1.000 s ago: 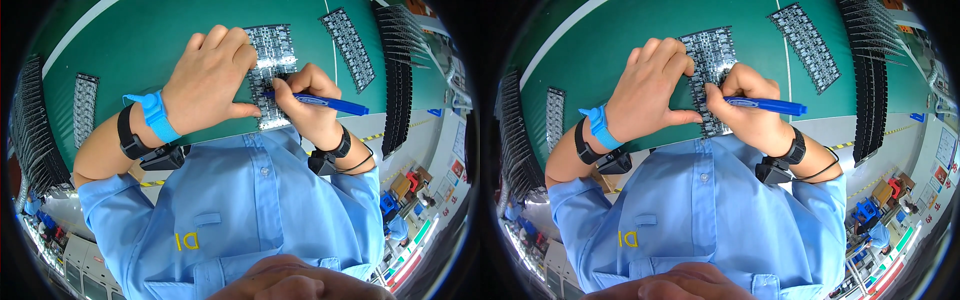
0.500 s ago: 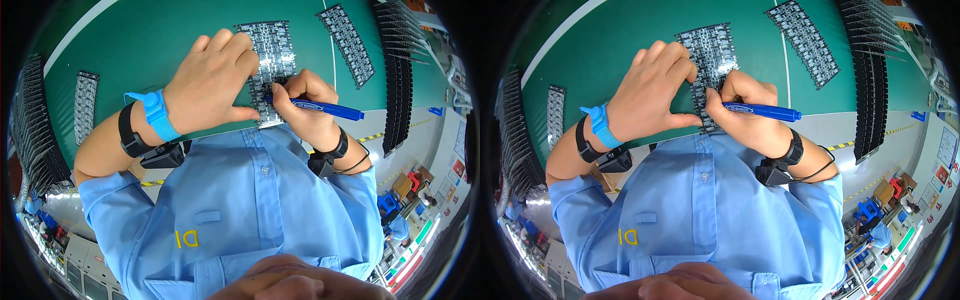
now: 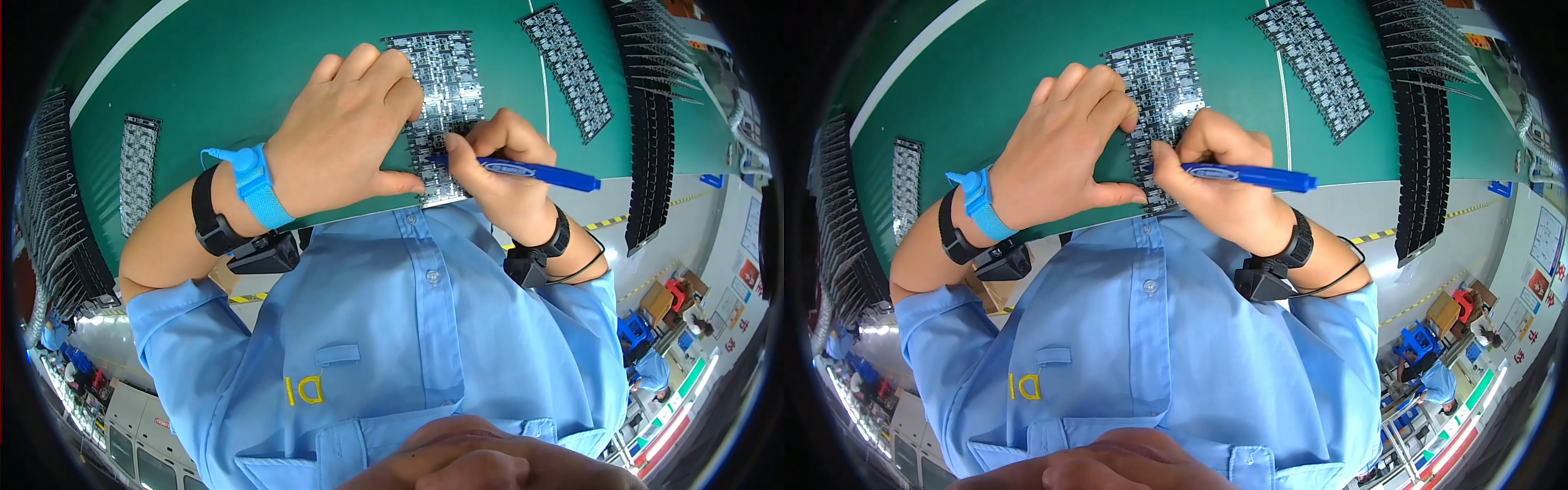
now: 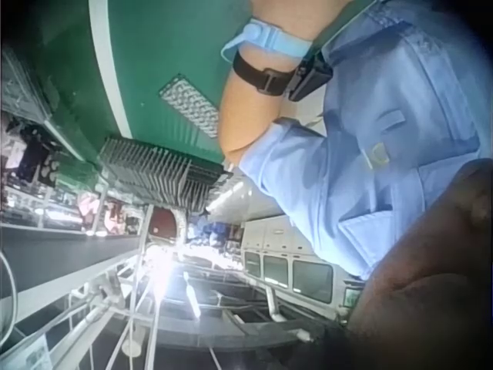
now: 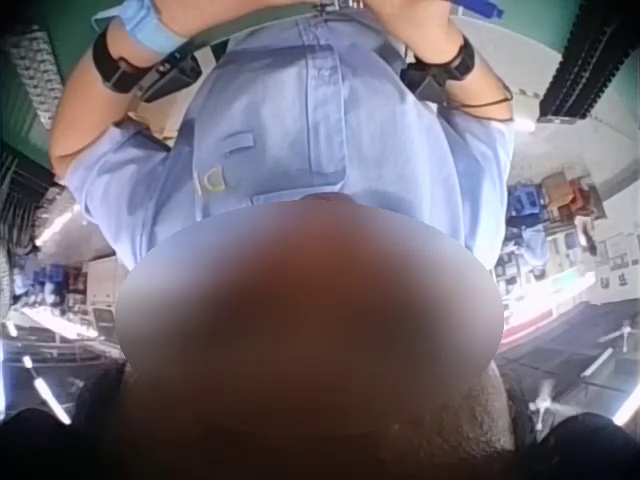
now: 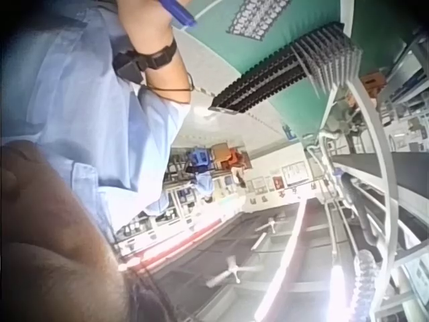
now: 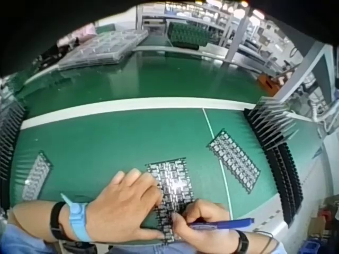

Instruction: The person picks up a circuit board from a stack, marks it with a pen, and places it into a rack, repeating the process for several boards.

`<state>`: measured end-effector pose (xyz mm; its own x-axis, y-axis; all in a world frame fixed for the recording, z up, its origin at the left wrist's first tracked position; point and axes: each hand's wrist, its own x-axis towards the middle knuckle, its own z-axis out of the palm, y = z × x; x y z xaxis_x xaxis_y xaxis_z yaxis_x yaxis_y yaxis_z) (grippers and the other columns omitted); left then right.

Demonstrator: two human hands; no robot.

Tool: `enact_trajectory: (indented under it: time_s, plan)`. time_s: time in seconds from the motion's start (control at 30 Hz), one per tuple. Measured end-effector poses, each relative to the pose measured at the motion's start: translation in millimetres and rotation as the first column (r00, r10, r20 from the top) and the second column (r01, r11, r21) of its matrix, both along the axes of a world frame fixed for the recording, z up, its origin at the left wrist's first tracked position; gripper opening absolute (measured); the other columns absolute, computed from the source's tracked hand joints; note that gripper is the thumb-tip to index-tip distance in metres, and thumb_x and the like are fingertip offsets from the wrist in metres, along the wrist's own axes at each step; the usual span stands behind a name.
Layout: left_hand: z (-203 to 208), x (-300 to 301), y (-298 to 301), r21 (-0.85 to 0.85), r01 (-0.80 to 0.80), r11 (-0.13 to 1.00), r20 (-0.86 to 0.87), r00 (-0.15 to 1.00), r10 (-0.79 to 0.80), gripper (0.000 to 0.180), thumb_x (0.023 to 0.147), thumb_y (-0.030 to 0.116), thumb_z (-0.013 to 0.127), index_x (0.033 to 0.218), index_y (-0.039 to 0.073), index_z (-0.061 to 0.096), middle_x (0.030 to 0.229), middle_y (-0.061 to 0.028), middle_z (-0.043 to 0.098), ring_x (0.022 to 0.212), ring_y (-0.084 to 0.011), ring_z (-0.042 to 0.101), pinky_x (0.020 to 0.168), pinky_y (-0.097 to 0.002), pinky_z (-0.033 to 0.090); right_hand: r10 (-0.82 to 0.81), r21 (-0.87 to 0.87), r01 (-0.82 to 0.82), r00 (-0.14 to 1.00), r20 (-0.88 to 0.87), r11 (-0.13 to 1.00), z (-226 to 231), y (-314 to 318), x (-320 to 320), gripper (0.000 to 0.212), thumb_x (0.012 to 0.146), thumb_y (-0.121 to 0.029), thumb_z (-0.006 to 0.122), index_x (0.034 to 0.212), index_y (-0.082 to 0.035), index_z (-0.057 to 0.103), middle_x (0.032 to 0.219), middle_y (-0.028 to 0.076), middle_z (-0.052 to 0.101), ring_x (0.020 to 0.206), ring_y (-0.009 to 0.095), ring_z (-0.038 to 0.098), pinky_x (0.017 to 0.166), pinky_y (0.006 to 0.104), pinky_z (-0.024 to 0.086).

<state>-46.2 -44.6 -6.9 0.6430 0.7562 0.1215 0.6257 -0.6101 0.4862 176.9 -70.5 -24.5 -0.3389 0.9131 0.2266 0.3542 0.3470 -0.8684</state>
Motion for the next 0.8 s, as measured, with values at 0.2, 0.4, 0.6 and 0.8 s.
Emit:
enact_trajectory:
  time_s: [0.2,0.4,0.6,0.8]
  plan:
    - [0.5,0.4,-1.2,0.012,0.009,1.000,-0.018,1.000,-0.009,0.065,0.055,0.034,0.094,0.101,0.011,0.056,0.108,-0.0067,0.049,0.103,-0.0281,0.049,0.085,-0.0404,0.038,-0.120,-0.185,0.092,0.982,-0.147,0.978,8.0,-9.1,3.8,0.031,0.084,0.007,0.075,0.074,-0.005,0.049,0.065,0.002,0.060,0.058,0.006,0.053,0.051,0.0237,0.042]
    - [0.3,3.6,-5.5,0.054,-0.002,0.999,-0.035,0.999,0.004,0.069,0.054,0.039,0.093,0.103,0.010,0.055,0.112,-0.0088,0.050,0.107,-0.0294,0.048,0.087,-0.0410,0.038,-0.013,-0.065,0.011,1.000,-0.028,0.998,3.7,-13.3,4.5,0.032,0.083,0.007,0.076,0.072,-0.005,0.048,0.065,0.002,0.059,0.057,0.006,0.054,0.051,0.0239,0.042]
    - [0.9,4.1,-5.4,0.055,-0.010,0.998,-0.048,0.999,0.013,0.069,0.054,0.039,0.093,0.103,0.009,0.055,0.112,-0.0088,0.050,0.107,-0.0294,0.048,0.088,-0.0410,0.038,0.011,0.046,-0.012,1.000,0.023,0.999,-0.5,-11.2,3.9,0.033,0.080,0.008,0.077,0.069,-0.005,0.048,0.064,0.004,0.059,0.054,0.008,0.056,0.048,0.0249,0.042]
    - [1.0,3.5,-4.1,0.048,-0.011,0.999,-0.047,0.999,0.013,0.069,0.054,0.039,0.093,0.103,0.009,0.055,0.112,-0.0086,0.050,0.106,-0.0293,0.048,0.087,-0.0410,0.038,0.021,0.046,-0.022,0.999,0.031,0.999,-1.7,-10.1,3.6,0.033,0.080,0.008,0.076,0.069,-0.005,0.048,0.064,0.004,0.059,0.053,0.009,0.056,0.048,0.0253,0.042]
